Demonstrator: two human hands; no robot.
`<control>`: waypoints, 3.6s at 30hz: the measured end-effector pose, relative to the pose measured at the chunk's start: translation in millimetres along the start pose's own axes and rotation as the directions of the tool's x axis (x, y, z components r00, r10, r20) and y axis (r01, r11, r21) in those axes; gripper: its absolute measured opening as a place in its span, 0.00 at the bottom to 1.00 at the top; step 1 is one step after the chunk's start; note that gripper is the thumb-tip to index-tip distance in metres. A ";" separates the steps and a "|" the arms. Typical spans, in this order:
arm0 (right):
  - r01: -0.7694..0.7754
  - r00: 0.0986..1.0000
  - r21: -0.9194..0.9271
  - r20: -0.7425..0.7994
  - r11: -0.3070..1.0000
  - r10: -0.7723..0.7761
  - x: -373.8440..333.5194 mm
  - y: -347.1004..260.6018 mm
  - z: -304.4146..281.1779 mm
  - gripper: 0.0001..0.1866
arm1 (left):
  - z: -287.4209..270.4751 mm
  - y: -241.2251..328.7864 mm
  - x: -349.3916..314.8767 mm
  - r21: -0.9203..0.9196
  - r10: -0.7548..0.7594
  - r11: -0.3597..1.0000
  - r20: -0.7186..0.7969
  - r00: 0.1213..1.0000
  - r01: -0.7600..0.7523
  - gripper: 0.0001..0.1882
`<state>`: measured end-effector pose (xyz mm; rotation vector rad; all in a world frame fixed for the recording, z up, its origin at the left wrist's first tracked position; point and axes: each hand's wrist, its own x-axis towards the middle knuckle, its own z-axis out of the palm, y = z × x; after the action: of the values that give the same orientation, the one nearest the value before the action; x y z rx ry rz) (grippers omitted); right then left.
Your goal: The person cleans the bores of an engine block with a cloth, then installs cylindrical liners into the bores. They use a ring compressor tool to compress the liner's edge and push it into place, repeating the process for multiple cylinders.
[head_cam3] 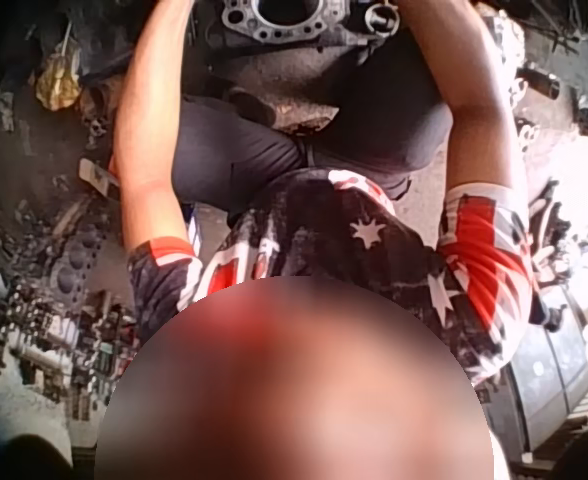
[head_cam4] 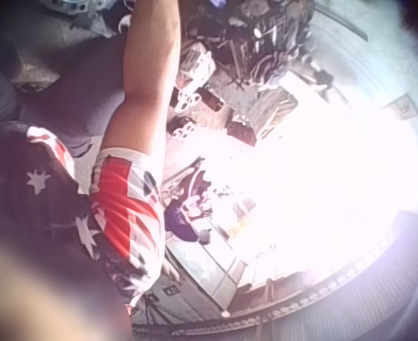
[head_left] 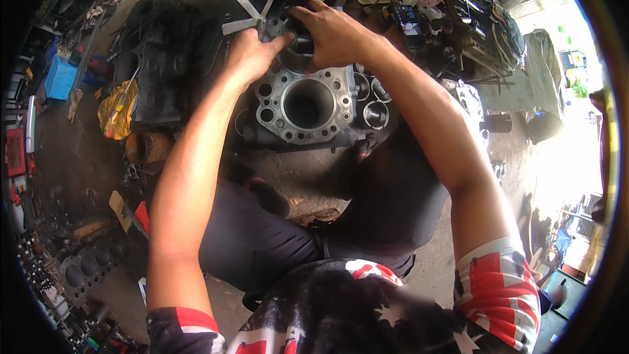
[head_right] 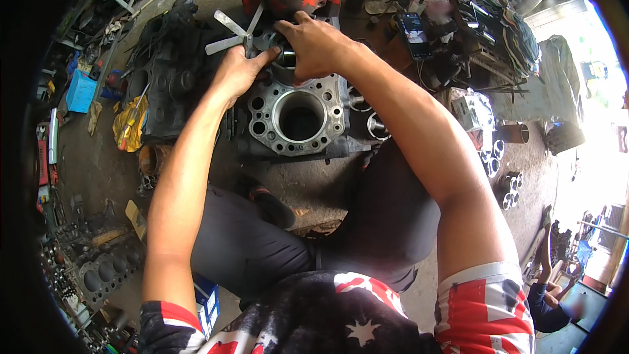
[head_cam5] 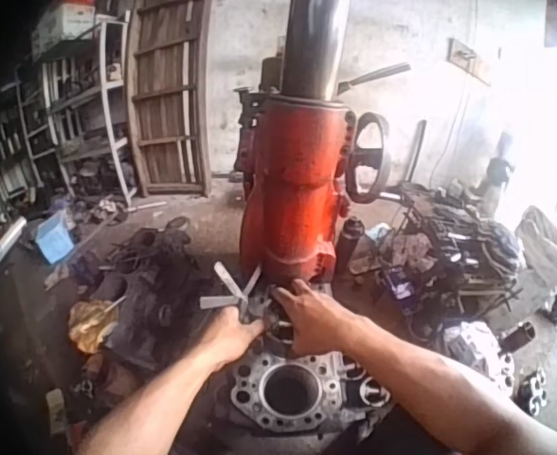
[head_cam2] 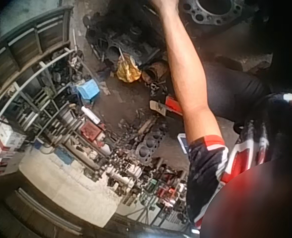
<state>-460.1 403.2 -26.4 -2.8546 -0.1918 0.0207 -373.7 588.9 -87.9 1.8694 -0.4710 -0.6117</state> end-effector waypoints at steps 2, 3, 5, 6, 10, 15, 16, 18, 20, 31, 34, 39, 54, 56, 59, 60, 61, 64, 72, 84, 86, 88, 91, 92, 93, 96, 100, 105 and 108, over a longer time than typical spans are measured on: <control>-0.001 1.000 -0.022 -0.004 1.000 0.001 -0.1 -0.9 0.6 0.58 | -0.9 -0.1 1.4 0.021 0.000 1.000 0.007 1.000 0.000 0.21; -0.001 1.000 -0.016 -0.007 1.000 0.001 -0.1 -1.4 0.8 0.58 | -1.5 0.1 1.4 0.029 -0.002 1.000 0.011 1.000 0.002 0.22; -0.005 1.000 -0.016 -0.005 1.000 0.005 0.2 -1.9 0.5 0.58 | -2.8 1.2 1.3 0.037 -0.015 0.999 0.032 0.999 0.014 0.20; 0.005 1.000 -0.015 0.000 1.000 -0.005 0.5 -1.8 -0.2 0.59 | -4.0 2.0 1.3 0.037 -0.026 0.999 0.050 0.998 0.024 0.19; 0.008 0.999 -0.008 0.036 1.000 -0.008 0.4 -0.1 -3.8 0.60 | -5.2 5.0 0.9 0.013 -0.026 1.000 0.068 0.997 0.026 0.17; 0.010 0.999 0.006 0.034 1.000 -0.010 -1.0 -3.2 -7.5 0.59 | -4.8 10.2 -7.1 -0.003 0.022 1.000 -0.002 1.000 -0.022 0.20; 0.003 1.000 0.006 0.020 1.000 -0.003 -2.9 -4.6 -9.5 0.58 | -9.6 12.7 -9.0 0.062 0.036 0.997 -0.019 0.999 -0.034 0.20; 0.021 0.999 0.018 -0.035 1.000 -0.020 -6.9 -4.9 -18.8 0.57 | -21.6 20.0 -10.6 0.193 0.118 0.976 -0.091 0.989 -0.098 0.22; 0.054 0.994 0.042 -0.101 0.998 -0.050 -19.1 1.0 -36.3 0.57 | -39.8 25.0 -19.0 0.039 0.119 0.993 -0.130 0.984 -0.115 0.23; -0.375 0.912 0.038 -0.164 0.926 0.376 -140.7 42.0 -67.3 0.56 | -125.1 38.8 -73.5 0.291 0.273 0.948 -0.538 0.798 -0.129 0.20; -0.467 0.876 0.024 -0.125 0.884 0.466 -167.3 61.7 -54.7 0.57 | -126.7 46.0 -85.0 0.170 0.164 0.981 -0.468 0.868 -0.094 0.18; -0.576 0.816 0.007 -0.051 0.818 0.575 -197.2 95.4 -22.8 0.59 | -107.4 61.1 -96.5 0.019 0.208 0.978 -0.225 0.952 -0.209 0.14; -0.675 0.693 -0.191 0.167 0.713 0.701 -172.8 135.2 84.0 0.62 | -15.6 87.1 -83.8 0.241 0.554 0.816 -0.063 0.830 -0.526 0.13; -0.682 0.688 -0.191 0.161 0.706 0.707 -159.1 138.6 97.4 0.62 | -7.5 85.4 -85.6 0.196 0.522 0.840 -0.036 0.852 -0.506 0.12; -0.701 0.671 -0.190 0.150 0.687 0.726 -142.2 140.6 118.4 0.61 | 2.7 83.2 -85.9 0.196 0.527 0.834 -0.004 0.850 -0.516 0.11; -0.694 0.681 -0.181 0.153 0.697 0.716 -138.3 141.5 123.9 0.60 | 4.8 82.1 -85.7 0.190 0.521 0.837 0.010 0.853 -0.514 0.11; -0.685 0.695 -0.175 0.132 0.707 0.706 -134.8 141.3 129.2 0.60 | 7.6 80.6 -85.4 0.149 0.491 0.860 0.019 0.871 -0.488 0.10; -0.661 0.718 -0.192 0.122 0.726 0.686 -128.1 143.5 136.7 0.59 | 10.9 75.3 -85.4 0.147 0.515 0.846 0.028 0.857 -0.513 0.09; -0.668 0.717 -0.165 0.120 0.726 0.687 -128.3 129.2 137.9 0.62 | 22.1 65.8 -86.9 0.172 0.463 0.875 -0.020 0.886 -0.453 0.09; 0.286 0.914 0.937 -0.330 0.203 0.236 -128.5 -32.6 23.9 0.38 | 45.2 64.5 -105.9 -0.055 0.362 0.930 -0.028 0.932 -0.363 0.09; 0.148 0.930 0.955 -0.222 0.256 0.293 -131.1 -38.1 18.1 0.31 | 54.2 63.2 -112.6 -0.070 0.341 0.937 -0.034 0.939 -0.343 0.09; 0.120 0.929 0.978 -0.171 0.173 0.327 -126.7 -38.1 18.2 0.28 | 57.3 62.8 -117.9 -0.096 0.370 0.922 -0.068 0.926 -0.375 0.11; 0.174 0.930 0.943 -0.064 -0.282 0.362 -120.4 -38.7 23.3 0.19 | 51.3 63.8 -119.4 -0.237 0.283 0.926 -0.081 0.956 -0.294 0.13; 0.157 0.938 0.913 -0.018 -0.376 0.347 -119.0 -35.9 22.7 0.18 | 48.7 64.5 -118.8 -0.297 0.251 0.918 -0.084 0.964 -0.264 0.13; 0.196 0.936 0.877 -0.035 -0.438 0.350 -118.7 -35.9 23.6 0.17 | 46.9 65.5 -114.8 -0.368 0.261 0.886 -0.105 0.960 -0.282 0.13; 0.180 0.963 0.802 -0.026 -0.570 0.268 -119.6 -31.4 21.4 0.18 | 38.6 66.8 -109.4 -0.542 0.212 0.823 0.018 0.977 -0.168 0.16; 0.079 0.985 0.792 0.033 -0.605 0.172 -115.8 -30.5 21.8 0.18 | 42.7 65.6 -110.7 -0.571 0.230 0.805 0.048 0.972 -0.163 0.16; 0.015 0.983 0.879 0.074 -0.477 0.167 -112.2 -34.4 19.7 0.21 | 49.1 60.1 -114.5 -0.635 0.141 0.769 0.052 0.989 -0.076 0.13; -0.031 0.966 0.945 0.112 -0.326 0.231 -112.1 -40.6 17.7 0.19 | 52.0 56.7 -107.7 -0.702 0.050 0.712 0.047 0.998 -0.003 0.10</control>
<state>-577.0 431.8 -32.6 -0.9697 0.1846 0.0257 -492.8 593.2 -30.2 1.1051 -0.2438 -0.7086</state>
